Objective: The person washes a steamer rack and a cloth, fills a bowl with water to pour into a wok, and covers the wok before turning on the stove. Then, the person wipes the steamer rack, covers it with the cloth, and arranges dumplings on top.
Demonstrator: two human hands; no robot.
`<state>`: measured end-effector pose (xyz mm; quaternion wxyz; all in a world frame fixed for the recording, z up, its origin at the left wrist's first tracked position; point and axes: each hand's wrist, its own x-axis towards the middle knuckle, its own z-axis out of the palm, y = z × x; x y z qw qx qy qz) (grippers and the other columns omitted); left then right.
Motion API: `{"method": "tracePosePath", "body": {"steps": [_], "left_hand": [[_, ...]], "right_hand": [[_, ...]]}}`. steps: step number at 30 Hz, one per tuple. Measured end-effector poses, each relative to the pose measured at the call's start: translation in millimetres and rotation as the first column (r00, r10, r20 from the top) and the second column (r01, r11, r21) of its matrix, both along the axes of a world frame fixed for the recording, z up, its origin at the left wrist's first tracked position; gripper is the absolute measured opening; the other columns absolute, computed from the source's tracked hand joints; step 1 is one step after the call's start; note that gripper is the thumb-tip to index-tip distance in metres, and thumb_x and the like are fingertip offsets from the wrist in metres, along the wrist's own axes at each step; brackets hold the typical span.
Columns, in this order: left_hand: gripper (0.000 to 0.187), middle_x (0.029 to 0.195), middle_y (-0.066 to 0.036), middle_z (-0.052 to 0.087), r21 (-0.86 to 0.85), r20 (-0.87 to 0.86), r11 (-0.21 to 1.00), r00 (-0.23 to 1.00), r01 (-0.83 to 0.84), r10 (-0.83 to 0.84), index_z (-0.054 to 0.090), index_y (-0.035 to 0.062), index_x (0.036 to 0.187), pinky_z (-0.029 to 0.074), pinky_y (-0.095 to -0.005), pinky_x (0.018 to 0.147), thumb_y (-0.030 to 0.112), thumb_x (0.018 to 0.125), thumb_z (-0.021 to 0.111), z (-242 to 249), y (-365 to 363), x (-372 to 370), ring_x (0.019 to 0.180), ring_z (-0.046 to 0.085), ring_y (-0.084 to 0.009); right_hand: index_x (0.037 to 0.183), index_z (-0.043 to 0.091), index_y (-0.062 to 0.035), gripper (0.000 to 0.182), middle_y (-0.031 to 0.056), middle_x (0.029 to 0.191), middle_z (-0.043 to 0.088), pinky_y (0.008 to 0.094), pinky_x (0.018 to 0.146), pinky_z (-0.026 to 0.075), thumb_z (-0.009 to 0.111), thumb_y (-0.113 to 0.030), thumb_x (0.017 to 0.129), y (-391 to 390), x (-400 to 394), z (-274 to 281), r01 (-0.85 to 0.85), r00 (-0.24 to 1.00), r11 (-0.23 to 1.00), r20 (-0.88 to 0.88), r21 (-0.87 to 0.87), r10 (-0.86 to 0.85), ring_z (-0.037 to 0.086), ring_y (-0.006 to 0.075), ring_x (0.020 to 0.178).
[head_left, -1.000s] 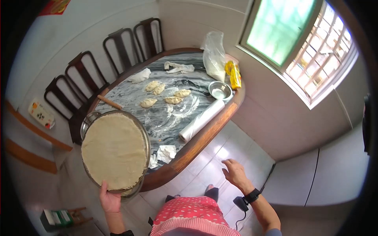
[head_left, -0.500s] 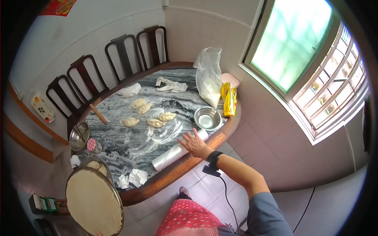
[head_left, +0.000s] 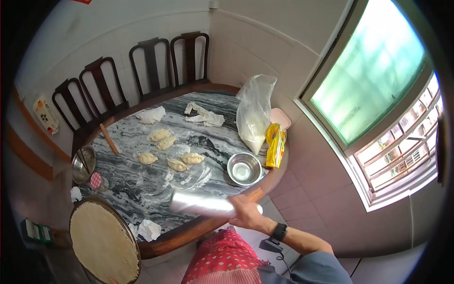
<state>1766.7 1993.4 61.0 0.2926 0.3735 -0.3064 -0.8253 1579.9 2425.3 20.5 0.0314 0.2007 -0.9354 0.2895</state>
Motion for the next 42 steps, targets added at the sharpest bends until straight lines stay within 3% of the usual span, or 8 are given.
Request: {"method": "tracePosePath", "body": {"steps": [4, 6, 13, 15, 19, 23, 26, 42], "left_hand": [[0.047, 0.131, -0.017, 0.052, 0.019, 0.009, 0.998, 0.998, -0.064, 0.064, 0.043, -0.0053, 0.132, 0.036, -0.0404, 0.103, 0.025, 0.097, 0.049, -7.6, 17.8, -3.3, 0.118, 0.050, -0.0295], [0.046, 0.132, -0.017, 0.052, -0.024, -0.001, 0.998, 0.998, -0.055, 0.055, 0.044, -0.0059, 0.131, 0.036, -0.0398, 0.104, 0.025, 0.097, 0.049, -18.1, 24.2, 0.0, 0.119, 0.050, -0.0290], [0.052, 0.134, -0.016, 0.050, -0.183, -0.077, 0.983, 0.996, 0.031, -0.046, 0.040, -0.0046, 0.135, 0.033, -0.0398, 0.106, 0.030, 0.097, 0.049, -11.6, 72.1, -23.4, 0.120, 0.049, -0.0288], [0.045, 0.138, -0.015, 0.046, -0.083, -0.276, 0.995, 0.958, 0.057, -0.078, 0.037, -0.0003, 0.137, 0.043, -0.0402, 0.101, 0.018, 0.098, 0.048, -16.8, 72.2, -22.1, 0.123, 0.047, -0.0253], [0.045, 0.138, -0.016, 0.046, -0.127, -0.304, 0.987, 0.944, 0.095, -0.130, 0.038, -0.0005, 0.137, 0.045, -0.0387, 0.099, 0.018, 0.098, 0.049, -14.2, 96.3, -18.0, 0.121, 0.049, -0.0251], [0.045, 0.136, -0.015, 0.047, -0.054, -0.153, 0.996, 0.986, -0.072, 0.063, 0.039, -0.0003, 0.136, 0.044, -0.0381, 0.100, 0.019, 0.097, 0.050, -18.4, 123.8, -4.8, 0.121, 0.049, -0.0246], [0.045, 0.136, -0.015, 0.047, -0.089, -0.141, 0.992, 0.987, -0.086, 0.072, 0.040, 0.0002, 0.135, 0.043, -0.0381, 0.101, 0.018, 0.096, 0.051, -15.6, 147.4, 1.2, 0.121, 0.049, -0.0243], [0.047, 0.134, -0.013, 0.049, -0.036, -0.053, 0.997, 0.997, -0.065, 0.063, 0.038, 0.0057, 0.137, 0.045, -0.0501, 0.099, 0.016, 0.093, 0.051, -33.0, 226.3, 5.0, 0.123, 0.049, -0.0290]], "right_hand": [[0.114, 0.051, -0.0007, 0.054, 0.0177, 0.096, 0.060, 0.0385, 0.077, 0.050, 0.071, -0.015, 0.066, 57.9, -9.2, -1.0, 0.478, 0.875, 0.844, 0.045, -0.242, -0.482, 0.061, 0.0268, 0.089], [0.113, 0.051, -0.0002, 0.054, 0.0202, 0.097, 0.060, 0.0394, 0.081, 0.049, 0.070, -0.020, 0.067, 93.3, -21.1, 6.0, 0.638, 0.769, 0.702, 0.229, -0.315, -0.596, 0.061, 0.0309, 0.093], [0.105, 0.052, 0.0086, 0.056, 0.0229, 0.096, 0.061, 0.0397, 0.083, 0.048, 0.068, -0.032, 0.069, 184.1, -92.9, -39.4, 0.752, 0.659, 0.600, 0.281, -0.274, -0.698, 0.061, 0.0330, 0.093], [0.104, 0.052, 0.0098, 0.058, 0.0248, 0.098, 0.061, 0.0409, 0.083, 0.048, 0.068, -0.035, 0.070, 193.1, -110.7, -50.0, 0.802, 0.596, 0.555, 0.357, -0.219, -0.720, 0.061, 0.0351, 0.095], [0.104, 0.052, 0.0100, 0.059, 0.0262, 0.097, 0.061, 0.0423, 0.084, 0.047, 0.068, -0.036, 0.071, 210.3, -135.2, -57.6, 0.815, 0.555, 0.567, 0.438, -0.118, -0.707, 0.061, 0.0368, 0.096], [0.137, 0.026, 0.0039, 0.088, 0.0305, 0.117, 0.048, 0.0476, 0.087, 0.047, 0.069, -0.038, 0.072, 227.9, -147.9, -77.7, 0.697, 0.688, 0.706, 0.158, 0.129, -0.708, 0.053, 0.0453, 0.105], [0.144, 0.013, -0.0004, 0.096, 0.0299, 0.119, 0.046, 0.0479, 0.088, 0.047, 0.069, -0.037, 0.074, 219.0, -162.4, -60.4, 0.679, 0.692, 0.719, 0.200, 0.147, -0.694, 0.053, 0.0455, 0.104], [0.142, 0.029, -0.0033, 0.085, 0.0257, 0.130, 0.045, 0.0450, 0.094, 0.044, 0.071, -0.037, 0.077, 262.0, -188.4, -53.6, 0.433, 0.879, 0.885, 0.139, 0.173, -0.457, 0.050, 0.0412, 0.116]]}}
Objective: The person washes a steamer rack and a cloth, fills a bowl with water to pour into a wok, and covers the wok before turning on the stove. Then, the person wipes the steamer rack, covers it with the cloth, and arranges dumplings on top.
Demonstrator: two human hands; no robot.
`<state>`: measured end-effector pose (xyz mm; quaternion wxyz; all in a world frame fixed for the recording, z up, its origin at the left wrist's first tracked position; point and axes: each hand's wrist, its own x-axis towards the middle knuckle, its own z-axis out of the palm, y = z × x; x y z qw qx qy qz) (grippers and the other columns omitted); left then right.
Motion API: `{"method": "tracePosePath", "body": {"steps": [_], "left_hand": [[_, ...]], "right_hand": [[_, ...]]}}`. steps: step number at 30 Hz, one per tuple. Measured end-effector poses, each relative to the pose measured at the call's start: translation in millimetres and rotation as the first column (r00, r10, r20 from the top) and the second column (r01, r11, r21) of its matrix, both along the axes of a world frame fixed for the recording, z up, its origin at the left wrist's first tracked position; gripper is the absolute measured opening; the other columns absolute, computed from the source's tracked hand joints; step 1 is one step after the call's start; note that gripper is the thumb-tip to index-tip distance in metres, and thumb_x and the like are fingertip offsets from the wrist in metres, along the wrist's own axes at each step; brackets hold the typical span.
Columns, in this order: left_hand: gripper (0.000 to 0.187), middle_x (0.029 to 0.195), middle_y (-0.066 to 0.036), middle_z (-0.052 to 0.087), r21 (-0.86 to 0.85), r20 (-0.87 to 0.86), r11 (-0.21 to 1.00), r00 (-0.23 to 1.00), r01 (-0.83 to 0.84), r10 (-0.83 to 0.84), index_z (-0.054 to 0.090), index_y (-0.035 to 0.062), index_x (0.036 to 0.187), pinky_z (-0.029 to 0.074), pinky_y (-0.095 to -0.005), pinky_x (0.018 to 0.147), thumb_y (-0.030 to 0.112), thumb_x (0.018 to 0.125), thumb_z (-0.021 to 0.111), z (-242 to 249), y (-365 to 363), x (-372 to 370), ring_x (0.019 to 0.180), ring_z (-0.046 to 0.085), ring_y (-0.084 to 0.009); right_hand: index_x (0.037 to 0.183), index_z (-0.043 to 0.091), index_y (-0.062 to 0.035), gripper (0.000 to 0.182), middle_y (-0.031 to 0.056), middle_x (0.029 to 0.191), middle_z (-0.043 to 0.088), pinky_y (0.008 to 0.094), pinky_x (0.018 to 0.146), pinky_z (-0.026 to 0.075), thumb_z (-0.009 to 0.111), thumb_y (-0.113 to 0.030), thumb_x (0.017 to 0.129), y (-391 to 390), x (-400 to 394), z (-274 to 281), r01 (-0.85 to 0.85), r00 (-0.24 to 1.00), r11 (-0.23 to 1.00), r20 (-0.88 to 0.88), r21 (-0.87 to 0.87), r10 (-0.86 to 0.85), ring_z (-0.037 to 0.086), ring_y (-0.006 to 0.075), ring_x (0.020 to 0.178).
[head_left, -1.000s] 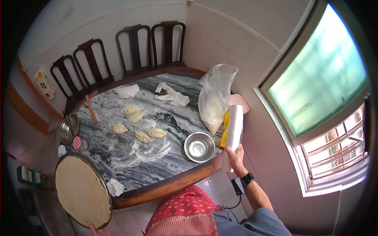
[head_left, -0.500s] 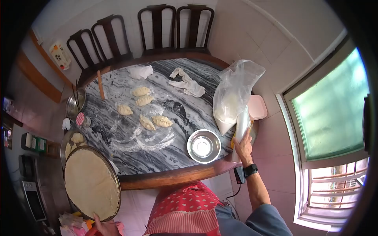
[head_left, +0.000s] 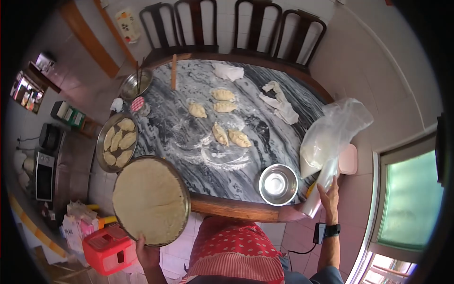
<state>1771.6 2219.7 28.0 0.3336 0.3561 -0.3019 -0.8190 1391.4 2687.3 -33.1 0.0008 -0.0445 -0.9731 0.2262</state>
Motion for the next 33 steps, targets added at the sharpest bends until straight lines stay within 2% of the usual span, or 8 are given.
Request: {"method": "tracePosePath", "body": {"steps": [2, 4, 7, 10, 14, 18, 26, 33], "left_hand": [[0.045, 0.133, -0.012, 0.049, 0.079, -0.033, 0.996, 0.999, 0.042, -0.040, 0.039, 0.0063, 0.136, 0.047, -0.0508, 0.097, 0.013, 0.092, 0.050, -2.6, 8.3, -8.0, 0.121, 0.050, -0.0291], [0.046, 0.136, -0.013, 0.047, 0.081, -0.055, 0.993, 0.996, 0.082, -0.077, 0.036, 0.0054, 0.138, 0.042, -0.0504, 0.101, 0.011, 0.094, 0.047, -9.8, 9.6, -12.5, 0.125, 0.047, -0.0286], [0.049, 0.134, -0.012, 0.048, 0.171, -0.017, 0.982, 0.997, 0.079, -0.078, 0.038, 0.0064, 0.137, 0.046, -0.0500, 0.097, 0.006, 0.090, 0.052, -16.3, 10.3, -29.0, 0.121, 0.050, -0.0297], [0.050, 0.139, -0.014, 0.043, 0.190, -0.055, 0.968, 0.986, 0.163, -0.155, 0.032, 0.0062, 0.140, 0.043, -0.0514, 0.101, 0.007, 0.092, 0.049, -25.6, 1.4, -38.7, 0.126, 0.046, -0.0303], [0.050, 0.138, -0.014, 0.043, 0.234, -0.042, 0.952, 0.980, 0.198, -0.193, 0.032, 0.0054, 0.140, 0.044, -0.0508, 0.100, 0.004, 0.092, 0.048, -40.6, -17.6, -47.4, 0.125, 0.046, -0.0307], [0.049, 0.137, -0.015, 0.044, 0.280, -0.022, 0.927, 0.967, 0.248, -0.252, 0.032, 0.0038, 0.139, 0.047, -0.0492, 0.097, 0.003, 0.092, 0.047, -49.1, -39.9, -62.5, 0.123, 0.049, -0.0309], [0.046, 0.132, -0.016, 0.049, 0.344, -0.010, 0.840, 0.897, 0.419, -0.443, 0.036, 0.0000, 0.136, 0.049, -0.0477, 0.094, 0.006, 0.092, 0.049, -65.3, -80.7, -79.8, 0.118, 0.053, -0.0313], [0.045, 0.131, -0.016, 0.049, 0.347, -0.035, 0.813, 0.873, 0.468, -0.487, 0.037, -0.0035, 0.135, 0.047, -0.0421, 0.096, 0.006, 0.093, 0.049, -64.6, -94.5, -88.5, 0.118, 0.052, -0.0282]], "right_hand": [[0.137, 0.038, -0.0024, 0.074, 0.0245, 0.126, 0.048, 0.0440, 0.092, 0.044, 0.070, -0.034, 0.078, -3.8, -5.8, 7.4, -0.037, 0.992, 0.991, -0.118, 0.129, 0.053, 0.052, 0.0397, 0.111], [0.117, 0.054, 0.0004, 0.049, 0.0207, 0.109, 0.056, 0.0429, 0.083, 0.047, 0.069, -0.025, 0.078, -34.5, -10.0, 38.3, -0.027, 0.990, 0.984, -0.133, 0.178, 0.051, 0.057, 0.0371, 0.098], [0.105, 0.061, -0.0003, 0.036, 0.0180, 0.097, 0.059, 0.0417, 0.077, 0.047, 0.070, -0.020, 0.076, -78.7, -19.6, 70.4, -0.119, 0.971, 0.975, -0.183, 0.188, 0.154, 0.059, 0.0358, 0.090], [0.098, 0.063, -0.0016, 0.026, 0.0159, 0.089, 0.061, 0.0399, 0.071, 0.048, 0.069, -0.015, 0.076, -120.5, -32.3, 92.2, -0.212, 0.916, 0.875, -0.222, 0.435, 0.333, 0.061, 0.0340, 0.081], [0.089, 0.066, -0.0038, 0.015, 0.0137, 0.079, 0.065, 0.0389, 0.063, 0.050, 0.067, -0.012, 0.077, -180.2, -48.1, 103.2, -0.354, 0.885, 0.929, -0.283, 0.104, 0.369, 0.064, 0.0308, 0.070], [0.088, 0.067, -0.0045, 0.015, 0.0141, 0.075, 0.065, 0.0381, 0.064, 0.050, 0.067, -0.012, 0.075, -251.6, -54.3, 73.6, -0.527, 0.843, 0.848, -0.170, -0.063, 0.511, 0.065, 0.0319, 0.071], [0.119, 0.056, -0.0079, 0.054, 0.0155, 0.111, 0.059, 0.0424, 0.089, 0.046, 0.074, -0.014, 0.068, -337.7, -78.5, 6.7, -0.684, 0.725, 0.718, 0.014, 0.127, 0.688, 0.053, 0.0366, 0.108], [0.122, 0.053, -0.0064, 0.062, 0.0171, 0.111, 0.057, 0.0429, 0.087, 0.046, 0.076, -0.019, 0.066, -348.3, -81.5, -18.5, -0.666, 0.746, 0.736, 0.083, 0.122, 0.661, 0.054, 0.0370, 0.104]]}}
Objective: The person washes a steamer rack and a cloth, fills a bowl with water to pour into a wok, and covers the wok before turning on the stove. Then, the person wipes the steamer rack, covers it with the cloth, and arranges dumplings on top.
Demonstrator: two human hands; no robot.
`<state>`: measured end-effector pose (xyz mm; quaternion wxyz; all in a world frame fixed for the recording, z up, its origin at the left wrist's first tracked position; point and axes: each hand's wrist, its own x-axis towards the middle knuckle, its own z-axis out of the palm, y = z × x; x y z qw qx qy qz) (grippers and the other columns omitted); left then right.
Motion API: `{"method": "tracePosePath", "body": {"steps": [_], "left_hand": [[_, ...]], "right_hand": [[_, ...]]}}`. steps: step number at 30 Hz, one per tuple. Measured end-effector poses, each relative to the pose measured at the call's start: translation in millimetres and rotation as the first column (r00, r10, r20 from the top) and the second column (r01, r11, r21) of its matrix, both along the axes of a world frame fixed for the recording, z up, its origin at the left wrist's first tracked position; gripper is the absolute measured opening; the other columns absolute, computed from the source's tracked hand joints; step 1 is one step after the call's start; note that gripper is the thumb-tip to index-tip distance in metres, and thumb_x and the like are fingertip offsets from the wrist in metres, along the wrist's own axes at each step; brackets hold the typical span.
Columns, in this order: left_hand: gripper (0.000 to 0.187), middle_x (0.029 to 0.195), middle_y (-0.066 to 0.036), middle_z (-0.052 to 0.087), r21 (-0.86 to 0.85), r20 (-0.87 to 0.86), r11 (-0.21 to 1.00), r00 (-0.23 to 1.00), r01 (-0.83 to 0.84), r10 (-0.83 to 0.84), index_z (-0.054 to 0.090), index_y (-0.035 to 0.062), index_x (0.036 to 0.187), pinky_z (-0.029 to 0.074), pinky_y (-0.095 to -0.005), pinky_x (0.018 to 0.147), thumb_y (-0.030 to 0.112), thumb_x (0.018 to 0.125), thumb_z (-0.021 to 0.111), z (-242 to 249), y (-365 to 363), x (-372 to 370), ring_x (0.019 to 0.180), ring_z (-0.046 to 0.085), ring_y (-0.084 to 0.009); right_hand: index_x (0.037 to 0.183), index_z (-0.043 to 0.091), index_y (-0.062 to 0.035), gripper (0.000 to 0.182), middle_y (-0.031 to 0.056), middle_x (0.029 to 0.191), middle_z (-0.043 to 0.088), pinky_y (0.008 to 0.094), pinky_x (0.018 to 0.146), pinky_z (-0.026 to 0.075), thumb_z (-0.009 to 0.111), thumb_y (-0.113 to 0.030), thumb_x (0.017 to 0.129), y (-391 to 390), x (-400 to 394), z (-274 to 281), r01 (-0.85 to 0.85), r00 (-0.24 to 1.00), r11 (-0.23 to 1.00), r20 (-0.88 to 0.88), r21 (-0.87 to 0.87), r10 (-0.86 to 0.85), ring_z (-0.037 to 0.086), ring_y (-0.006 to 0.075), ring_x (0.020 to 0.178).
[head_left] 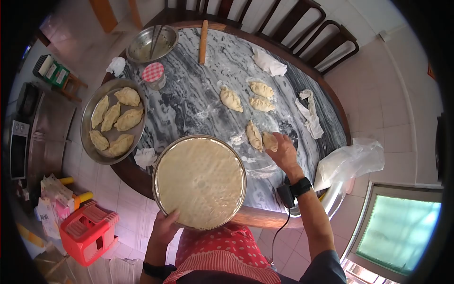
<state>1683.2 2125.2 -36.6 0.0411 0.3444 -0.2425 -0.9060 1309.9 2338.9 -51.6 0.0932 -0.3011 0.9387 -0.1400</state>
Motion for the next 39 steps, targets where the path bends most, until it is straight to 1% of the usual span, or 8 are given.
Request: {"method": "tracePosePath", "body": {"steps": [9, 13, 15, 17, 19, 29, 33, 39], "left_hand": [[0.048, 0.132, -0.016, 0.049, -0.028, 0.036, 0.999, 0.999, -0.039, 0.040, 0.034, 0.0003, 0.137, 0.052, -0.0464, 0.090, 0.006, 0.092, 0.050, 0.4, 13.7, -6.8, 0.116, 0.055, -0.0303], [0.047, 0.131, -0.016, 0.050, -0.043, 0.038, 0.998, 0.998, -0.047, 0.048, 0.036, 0.0004, 0.136, 0.053, -0.0467, 0.088, 0.005, 0.092, 0.051, 0.5, 19.6, -8.8, 0.115, 0.056, -0.0303], [0.046, 0.130, -0.016, 0.051, -0.066, 0.063, 0.997, 0.997, -0.041, 0.046, 0.038, 0.0003, 0.135, 0.052, -0.0462, 0.090, 0.005, 0.092, 0.052, 3.7, 22.2, -11.4, 0.115, 0.055, -0.0300], [0.046, 0.130, -0.016, 0.051, -0.069, 0.071, 0.997, 0.996, -0.042, 0.047, 0.038, 0.0002, 0.135, 0.051, -0.0459, 0.091, 0.005, 0.091, 0.052, 1.4, 24.4, -10.9, 0.115, 0.055, -0.0296], [0.046, 0.130, -0.015, 0.051, -0.069, 0.077, 0.997, 0.996, -0.038, 0.044, 0.039, 0.0001, 0.135, 0.050, -0.0456, 0.092, 0.005, 0.091, 0.053, -0.3, 26.0, -12.2, 0.116, 0.055, -0.0291], [0.047, 0.132, -0.016, 0.049, -0.051, -0.015, 0.998, 0.999, -0.038, 0.037, 0.037, -0.0012, 0.136, 0.045, -0.0438, 0.097, 0.004, 0.091, 0.051, -0.2, 32.1, -25.0, 0.119, 0.052, -0.0289], [0.047, 0.131, -0.016, 0.050, -0.048, -0.010, 0.999, 1.000, -0.023, 0.023, 0.037, -0.0017, 0.136, 0.044, -0.0423, 0.098, 0.004, 0.091, 0.051, 4.3, 32.2, -27.7, 0.119, 0.052, -0.0275], [0.048, 0.130, -0.015, 0.051, -0.003, 0.005, 1.000, 1.000, -0.016, 0.016, 0.037, -0.0018, 0.136, 0.043, -0.0410, 0.099, 0.004, 0.090, 0.053, 4.8, 38.4, -28.4, 0.119, 0.052, -0.0264]], "right_hand": [[0.109, 0.062, -0.0068, 0.044, 0.0144, 0.099, 0.063, 0.0389, 0.081, 0.050, 0.072, -0.016, 0.067, -2.3, -17.5, -5.6, -0.049, 0.998, 0.995, 0.045, -0.082, 0.053, 0.061, 0.0315, 0.094], [0.108, 0.065, -0.0023, 0.041, 0.0146, 0.097, 0.068, 0.0306, 0.077, 0.052, 0.071, -0.015, 0.070, 9.9, -43.7, -22.0, 0.111, 0.937, 0.974, 0.346, -0.198, -0.037, 0.067, 0.0242, 0.085], [0.107, 0.064, 0.0021, 0.039, 0.0116, 0.092, 0.069, 0.0299, 0.074, 0.052, 0.070, -0.012, 0.071, 12.6, -52.6, -13.5, 0.281, 0.758, 0.931, 0.649, -0.233, -0.066, 0.066, 0.0209, 0.080], [0.108, 0.062, 0.0022, 0.038, 0.0064, 0.093, 0.066, 0.0286, 0.072, 0.052, 0.067, -0.012, 0.073, 16.6, -61.4, 0.3, 0.290, 0.687, 0.937, 0.724, -0.195, -0.062, 0.064, 0.0173, 0.080], [0.113, 0.059, -0.0018, 0.041, 0.0035, 0.095, 0.064, 0.0274, 0.071, 0.052, 0.066, -0.015, 0.076, 17.6, -64.2, 17.2, 0.507, 0.351, 0.855, 0.933, -0.114, -0.084, 0.063, 0.0151, 0.081], [0.127, 0.050, -0.0001, 0.048, 0.0056, 0.108, 0.063, 0.0296, 0.084, 0.049, 0.064, -0.022, 0.086, 28.1, -23.1, 43.2, 0.658, -0.002, 0.701, 0.930, -0.275, 0.368, 0.062, 0.0143, 0.095], [0.121, 0.056, 0.0011, 0.045, 0.0049, 0.102, 0.065, 0.0259, 0.079, 0.050, 0.069, -0.017, 0.083, -12.8, 18.0, 80.4, 0.610, 0.094, 0.762, 0.975, -0.216, 0.201, 0.063, 0.0133, 0.087], [0.113, 0.058, 0.0062, 0.042, 0.0064, 0.094, 0.066, 0.0256, 0.073, 0.049, 0.073, -0.013, 0.078, -53.4, 59.3, 86.6, 0.227, 0.664, 0.912, 0.740, -0.340, 0.111, 0.060, 0.0108, 0.084]]}}
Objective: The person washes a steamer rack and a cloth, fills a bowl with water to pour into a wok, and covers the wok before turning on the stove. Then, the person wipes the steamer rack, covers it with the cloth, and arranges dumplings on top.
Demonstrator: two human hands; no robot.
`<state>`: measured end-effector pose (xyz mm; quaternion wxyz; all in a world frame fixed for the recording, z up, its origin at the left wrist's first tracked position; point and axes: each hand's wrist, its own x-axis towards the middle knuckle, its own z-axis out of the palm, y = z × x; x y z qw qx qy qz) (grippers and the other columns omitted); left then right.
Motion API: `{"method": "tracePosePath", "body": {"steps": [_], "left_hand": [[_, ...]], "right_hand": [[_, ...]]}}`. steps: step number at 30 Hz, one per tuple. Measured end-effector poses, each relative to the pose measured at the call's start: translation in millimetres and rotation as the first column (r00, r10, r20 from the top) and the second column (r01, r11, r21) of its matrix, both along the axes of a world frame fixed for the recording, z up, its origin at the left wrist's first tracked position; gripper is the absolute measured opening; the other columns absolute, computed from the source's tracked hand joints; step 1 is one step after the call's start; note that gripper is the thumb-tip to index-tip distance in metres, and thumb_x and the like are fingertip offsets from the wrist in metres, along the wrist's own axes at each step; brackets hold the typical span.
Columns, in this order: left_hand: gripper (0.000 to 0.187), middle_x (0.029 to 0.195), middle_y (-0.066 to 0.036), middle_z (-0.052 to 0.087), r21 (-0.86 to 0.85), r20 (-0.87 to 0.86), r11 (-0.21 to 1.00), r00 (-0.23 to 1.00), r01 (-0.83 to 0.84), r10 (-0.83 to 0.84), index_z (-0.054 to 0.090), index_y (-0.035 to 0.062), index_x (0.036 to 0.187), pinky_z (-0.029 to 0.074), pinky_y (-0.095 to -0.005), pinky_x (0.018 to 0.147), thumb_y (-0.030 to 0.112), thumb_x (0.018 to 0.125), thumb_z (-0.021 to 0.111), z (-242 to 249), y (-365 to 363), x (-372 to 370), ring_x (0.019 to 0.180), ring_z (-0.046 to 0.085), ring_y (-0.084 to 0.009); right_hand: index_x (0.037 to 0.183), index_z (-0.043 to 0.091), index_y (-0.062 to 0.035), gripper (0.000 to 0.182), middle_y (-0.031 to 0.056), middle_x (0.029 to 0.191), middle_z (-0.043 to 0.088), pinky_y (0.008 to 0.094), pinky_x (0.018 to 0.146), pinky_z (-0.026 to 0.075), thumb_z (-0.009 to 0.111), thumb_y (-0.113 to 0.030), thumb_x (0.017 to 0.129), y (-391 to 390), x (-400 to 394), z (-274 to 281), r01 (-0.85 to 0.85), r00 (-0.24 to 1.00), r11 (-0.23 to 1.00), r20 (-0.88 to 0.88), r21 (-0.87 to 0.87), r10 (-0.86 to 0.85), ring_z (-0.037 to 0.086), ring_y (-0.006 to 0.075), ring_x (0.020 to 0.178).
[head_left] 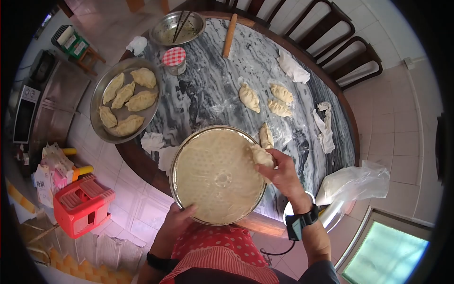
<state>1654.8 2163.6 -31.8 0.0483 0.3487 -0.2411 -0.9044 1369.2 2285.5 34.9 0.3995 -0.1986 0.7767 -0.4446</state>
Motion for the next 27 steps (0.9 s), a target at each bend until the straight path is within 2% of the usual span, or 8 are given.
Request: {"method": "tracePosePath", "body": {"steps": [1, 2, 4, 5, 11, 17, 22, 27], "left_hand": [[0.048, 0.130, -0.015, 0.051, 0.003, -0.010, 1.000, 1.000, -0.007, 0.007, 0.037, -0.0016, 0.136, 0.044, -0.0409, 0.099, 0.004, 0.090, 0.054, -0.7, 1.6, 0.8, 0.119, 0.052, -0.0264], [0.048, 0.130, -0.015, 0.051, 0.007, -0.006, 1.000, 1.000, -0.009, 0.009, 0.037, -0.0016, 0.136, 0.044, -0.0409, 0.099, 0.004, 0.090, 0.054, 0.1, 2.9, 2.1, 0.119, 0.052, -0.0264], [0.048, 0.129, -0.015, 0.052, 0.046, 0.042, 0.999, 0.999, -0.014, 0.013, 0.038, -0.0015, 0.135, 0.045, -0.0410, 0.098, 0.004, 0.090, 0.055, 2.5, 3.8, 6.3, 0.117, 0.053, -0.0265], [0.048, 0.129, -0.015, 0.052, 0.048, 0.048, 0.999, 0.999, -0.018, 0.015, 0.038, -0.0015, 0.135, 0.045, -0.0410, 0.098, 0.004, 0.090, 0.055, -1.0, 4.3, 10.4, 0.117, 0.053, -0.0265], [0.044, 0.125, -0.017, 0.053, 0.152, 0.085, 0.987, 0.996, -0.049, 0.036, 0.040, -0.0025, 0.131, 0.050, -0.0444, 0.094, 0.002, 0.090, 0.055, -23.2, 13.3, 37.1, 0.112, 0.056, -0.0294], [0.039, 0.122, -0.017, 0.055, 0.140, 0.111, 0.990, 0.994, -0.009, -0.006, 0.045, -0.0032, 0.128, 0.052, -0.0461, 0.090, 0.003, 0.091, 0.056, -44.0, 8.1, 67.6, 0.110, 0.057, -0.0313], [0.043, 0.124, -0.017, 0.054, 0.107, 0.137, 0.988, 0.986, -0.111, 0.096, 0.042, -0.0013, 0.130, 0.052, -0.0507, 0.090, 0.005, 0.090, 0.057, -63.0, 7.8, 103.0, 0.112, 0.056, -0.0334], [0.048, 0.128, -0.016, 0.051, 0.127, 0.107, 0.969, 0.974, -0.212, 0.199, 0.038, -0.0004, 0.133, 0.051, -0.0533, 0.090, 0.006, 0.090, 0.058, -63.5, 2.4, 114.5, 0.114, 0.054, -0.0351]], "right_hand": [[0.111, 0.058, 0.0051, 0.043, 0.0127, 0.093, 0.066, 0.0305, 0.072, 0.050, 0.074, -0.013, 0.075, -0.9, 3.6, -10.5, -0.008, 0.987, 0.998, -0.157, 0.069, 0.018, 0.064, 0.0185, 0.082], [0.111, 0.058, 0.0051, 0.043, 0.0127, 0.093, 0.066, 0.0305, 0.072, 0.050, 0.074, -0.013, 0.075, -3.9, 7.5, -14.0, -0.009, 0.988, 0.997, -0.154, 0.073, 0.021, 0.064, 0.0185, 0.082], [0.110, 0.060, 0.0016, 0.044, 0.0184, 0.092, 0.065, 0.0355, 0.073, 0.051, 0.074, -0.014, 0.071, -10.2, 15.1, -19.5, -0.058, 0.855, 0.993, -0.508, 0.104, 0.103, 0.065, 0.0291, 0.083], [0.107, 0.060, -0.0005, 0.041, 0.0195, 0.093, 0.063, 0.0400, 0.073, 0.051, 0.073, -0.014, 0.070, -12.5, 18.6, -19.9, -0.056, 0.856, 0.993, -0.507, 0.106, 0.103, 0.063, 0.0367, 0.083], [0.103, 0.060, -0.0025, 0.035, 0.0170, 0.091, 0.060, 0.0425, 0.070, 0.050, 0.071, -0.012, 0.071, -15.2, 44.6, -31.6, -0.114, 0.758, 0.977, -0.620, 0.178, 0.202, 0.061, 0.0367, 0.082], [0.103, 0.060, -0.0020, 0.035, 0.0166, 0.090, 0.060, 0.0407, 0.067, 0.050, 0.073, -0.013, 0.072, -5.1, 74.1, -41.8, -0.135, 0.813, 0.971, -0.538, 0.197, 0.222, 0.061, 0.0354, 0.079], [0.103, 0.058, -0.0030, 0.033, 0.0167, 0.091, 0.059, 0.0426, 0.067, 0.050, 0.071, -0.010, 0.073, -5.1, 104.1, -47.6, -0.206, 0.835, 0.975, -0.503, 0.088, 0.222, 0.059, 0.0373, 0.080], [0.102, 0.058, -0.0044, 0.032, 0.0141, 0.091, 0.059, 0.0439, 0.068, 0.051, 0.070, -0.010, 0.073, -13.5, 129.1, -56.1, -0.255, 0.848, 0.965, -0.465, 0.065, 0.255, 0.060, 0.0362, 0.081]]}}
